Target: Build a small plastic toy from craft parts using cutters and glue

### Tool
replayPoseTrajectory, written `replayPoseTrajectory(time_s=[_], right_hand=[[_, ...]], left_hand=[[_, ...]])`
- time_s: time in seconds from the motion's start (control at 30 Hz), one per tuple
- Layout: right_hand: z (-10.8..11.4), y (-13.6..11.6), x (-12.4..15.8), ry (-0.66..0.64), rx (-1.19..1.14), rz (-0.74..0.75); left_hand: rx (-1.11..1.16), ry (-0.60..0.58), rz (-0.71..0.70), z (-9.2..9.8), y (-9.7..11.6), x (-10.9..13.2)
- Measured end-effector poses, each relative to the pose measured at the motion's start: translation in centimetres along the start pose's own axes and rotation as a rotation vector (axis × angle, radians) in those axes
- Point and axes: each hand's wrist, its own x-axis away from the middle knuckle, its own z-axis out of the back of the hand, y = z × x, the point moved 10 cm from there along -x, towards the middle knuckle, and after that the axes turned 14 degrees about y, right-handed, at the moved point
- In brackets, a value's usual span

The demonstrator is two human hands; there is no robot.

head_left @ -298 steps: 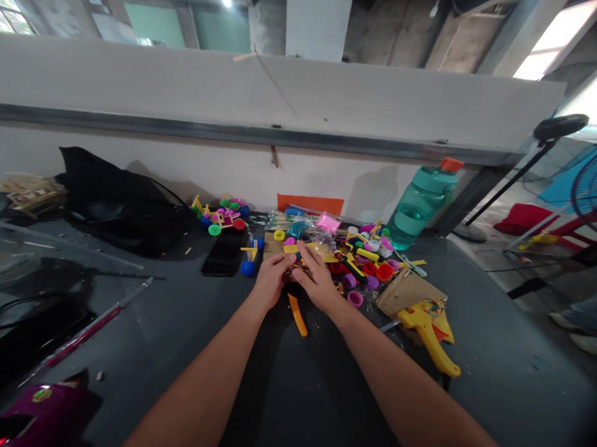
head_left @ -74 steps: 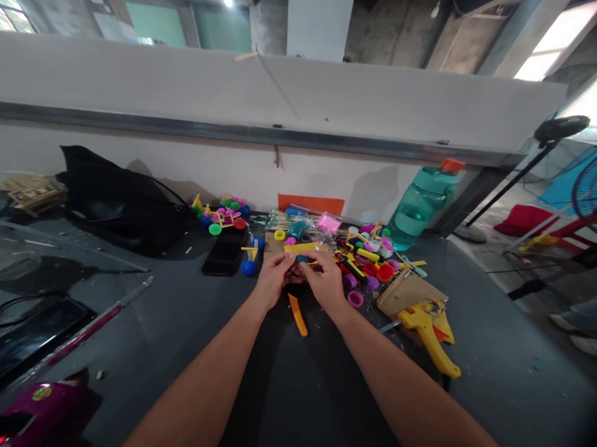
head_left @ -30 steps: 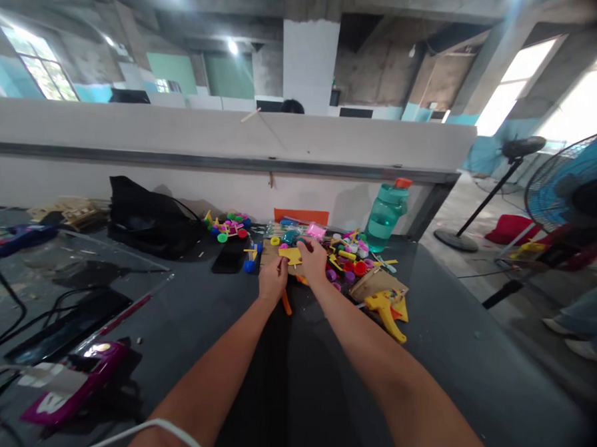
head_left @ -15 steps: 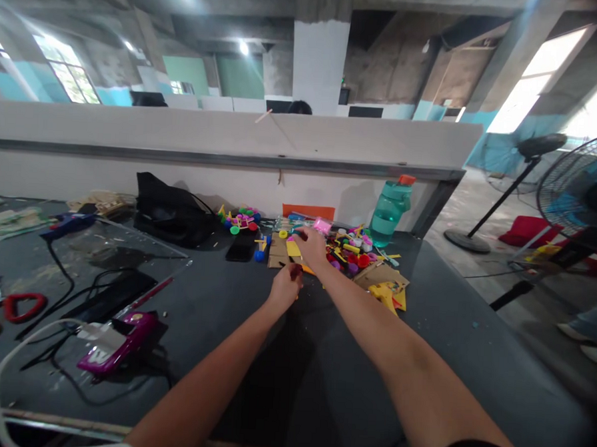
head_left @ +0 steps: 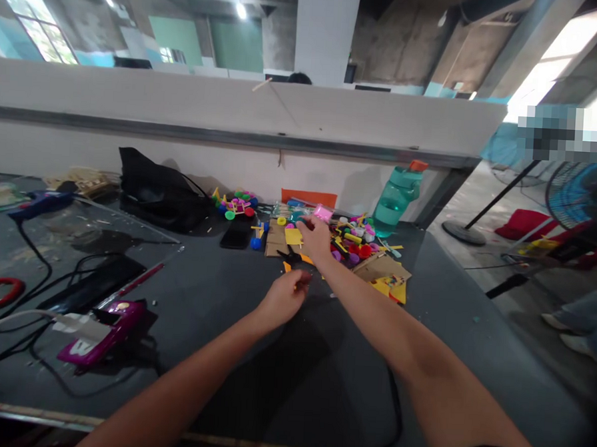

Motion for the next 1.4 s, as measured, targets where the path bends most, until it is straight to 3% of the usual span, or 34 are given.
replayPoseTrajectory(time_s=[0.1, 0.2, 0.27, 0.4, 0.53, 0.8, 1.1, 1.4], right_hand=[[-1.5, -3.5, 0.9, -0.059, 0.169, 0.343], [-2.2, -6.4, 2.9, -0.13, 0.286, 0.595], [-1.3, -7.3, 4.4, -0.189, 0.259, 0.603], [2.5, -6.9, 8.7, -0.332, 0.186, 0.481], [5.7, -5.4, 12.3, -0.353, 0.199, 0.458], [6.2, -2.7, 12.9, -0.306, 0.219, 0.489], [6.0, -1.1, 11.5, -0.297, 0.235, 0.44], [6.2, -1.7, 8.4, -0.303, 0.399, 0.433]], left_hand=[[-0.057, -0.083, -0.077, -1.7, 1.3, 1.1], [0.009, -0.115, -0.005, -2.1, 0.6, 1.4], [0.141, -0.085, 0.17, -1.4, -1.0, 1.3], [0.586, -0.031, 0.634, -0.6, -3.7, 2.6], [0.834, -0.048, 0.818, -1.2, -3.8, 4.2], [0.786, -0.047, 0.836, -1.6, -5.2, 4.9], [0.728, -0.076, 0.81, -2.1, -6.2, 3.4], [0.697, 0.005, 0.793, -1.8, -5.4, 1.8]])
